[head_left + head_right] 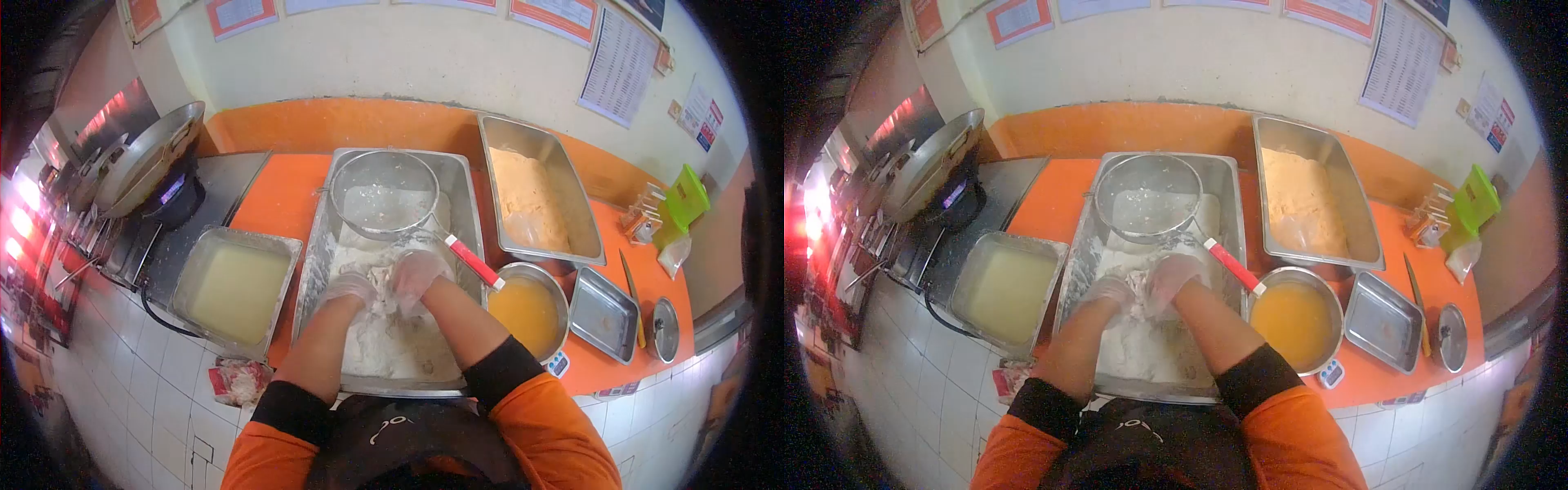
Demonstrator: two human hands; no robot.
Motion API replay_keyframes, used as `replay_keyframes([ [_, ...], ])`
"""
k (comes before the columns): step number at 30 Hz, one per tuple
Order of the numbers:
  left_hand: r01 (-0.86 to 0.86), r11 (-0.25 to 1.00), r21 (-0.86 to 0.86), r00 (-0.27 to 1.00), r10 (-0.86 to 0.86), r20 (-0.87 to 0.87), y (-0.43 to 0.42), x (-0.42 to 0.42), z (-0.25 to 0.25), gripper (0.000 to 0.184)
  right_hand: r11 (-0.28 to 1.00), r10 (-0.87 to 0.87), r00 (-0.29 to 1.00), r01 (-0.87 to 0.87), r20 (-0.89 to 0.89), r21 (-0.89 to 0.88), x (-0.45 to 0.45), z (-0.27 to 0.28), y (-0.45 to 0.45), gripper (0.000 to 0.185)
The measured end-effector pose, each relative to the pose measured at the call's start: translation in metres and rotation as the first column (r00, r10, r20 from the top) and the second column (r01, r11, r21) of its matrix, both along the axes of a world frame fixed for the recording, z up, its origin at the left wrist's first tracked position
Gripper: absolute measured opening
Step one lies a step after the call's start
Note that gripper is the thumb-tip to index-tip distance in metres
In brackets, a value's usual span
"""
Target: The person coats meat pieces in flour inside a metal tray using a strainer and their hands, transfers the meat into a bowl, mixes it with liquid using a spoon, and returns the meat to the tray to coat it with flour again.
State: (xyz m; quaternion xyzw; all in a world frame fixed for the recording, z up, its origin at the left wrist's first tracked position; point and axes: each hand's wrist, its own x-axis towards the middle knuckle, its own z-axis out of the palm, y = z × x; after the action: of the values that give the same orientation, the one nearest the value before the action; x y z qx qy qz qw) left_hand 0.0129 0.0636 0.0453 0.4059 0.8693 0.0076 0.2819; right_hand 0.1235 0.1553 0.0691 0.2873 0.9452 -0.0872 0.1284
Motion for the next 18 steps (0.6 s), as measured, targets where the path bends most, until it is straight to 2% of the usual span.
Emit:
replay_keyframes([
  [2,0.04,0.998,-0.052,0.999,-0.04,-0.005,-0.004,-0.004,0.013,0.042,0.995,0.087,0.994,-0.083,0.065,-0.059,0.015,0.024,-0.004,0.022],
  [4,0.142,0.99,0.011,0.988,-0.142,0.06,-0.01,-0.006,0.021,0.041,0.849,0.321,0.934,-0.356,-0.154,-0.389,0.025,-0.013,0.024,0.024],
  [5,0.192,0.98,0.045,0.977,-0.196,0.088,-0.011,-0.009,0.023,0.041,0.725,0.323,0.914,-0.405,-0.244,-0.558,0.024,-0.05,0.043,0.026],
  [6,0.096,0.987,0.126,0.952,-0.128,0.278,-0.015,-0.014,0.021,0.043,0.557,0.307,0.899,-0.436,-0.312,-0.707,0.023,-0.086,0.061,0.028],
  [7,-0.013,0.983,0.185,0.884,-0.075,0.461,-0.02,-0.02,0.016,0.046,0.361,0.217,0.925,-0.372,-0.31,-0.855,0.018,-0.135,0.08,0.03],
  [8,0.005,0.984,0.176,0.881,-0.087,0.464,-0.017,-0.024,0.01,0.047,0.136,0.129,0.95,-0.302,-0.286,-0.944,0.016,-0.158,0.09,0.033],
  [9,0.023,0.986,0.167,0.879,-0.099,0.467,-0.014,-0.027,0.004,0.048,0.442,0.137,0.945,-0.326,-0.296,-0.836,0.018,-0.128,0.08,0.032],
  [10,0.163,0.983,0.081,0.938,-0.18,0.295,-0.005,-0.033,-0.007,0.049,0.701,0.147,0.941,-0.316,-0.304,-0.639,0.022,-0.065,0.054,0.031],
  [11,0.282,0.959,-0.031,0.953,-0.277,0.122,0.003,-0.036,-0.018,0.049,0.872,0.173,0.922,-0.307,-0.348,-0.382,0.016,-0.055,0.044,0.031],
  [12,0.338,0.941,0.03,0.938,-0.335,-0.087,0.004,-0.032,-0.035,0.049,0.969,0.175,0.917,-0.226,-0.357,-0.104,0.011,-0.045,0.034,0.032],
  [13,0.405,0.911,0.075,0.882,-0.368,-0.294,-0.003,-0.021,-0.056,0.048,0.975,0.203,0.895,-0.146,-0.397,0.17,0.001,-0.076,0.033,0.034],
  [15,0.384,0.921,0.062,0.849,-0.325,-0.417,-0.004,0.002,-0.052,0.049,0.92,0.256,0.91,-0.125,-0.327,0.371,-0.019,-0.121,0.028,0.035],
  [16,0.284,0.959,0.014,0.901,-0.262,-0.347,-0.004,0.018,-0.021,0.051,0.929,0.281,0.934,-0.206,-0.223,0.307,-0.03,-0.136,0.025,0.033],
  [17,0.213,0.976,0.034,0.938,-0.195,-0.288,-0.003,0.018,-0.024,0.051,0.93,0.315,0.942,-0.281,-0.119,0.236,-0.04,-0.143,0.021,0.032],
  [18,0.139,0.989,0.052,0.965,-0.124,-0.229,-0.003,0.017,-0.027,0.052,0.962,0.213,0.976,-0.216,0.033,0.168,-0.036,-0.089,-0.003,0.028],
])
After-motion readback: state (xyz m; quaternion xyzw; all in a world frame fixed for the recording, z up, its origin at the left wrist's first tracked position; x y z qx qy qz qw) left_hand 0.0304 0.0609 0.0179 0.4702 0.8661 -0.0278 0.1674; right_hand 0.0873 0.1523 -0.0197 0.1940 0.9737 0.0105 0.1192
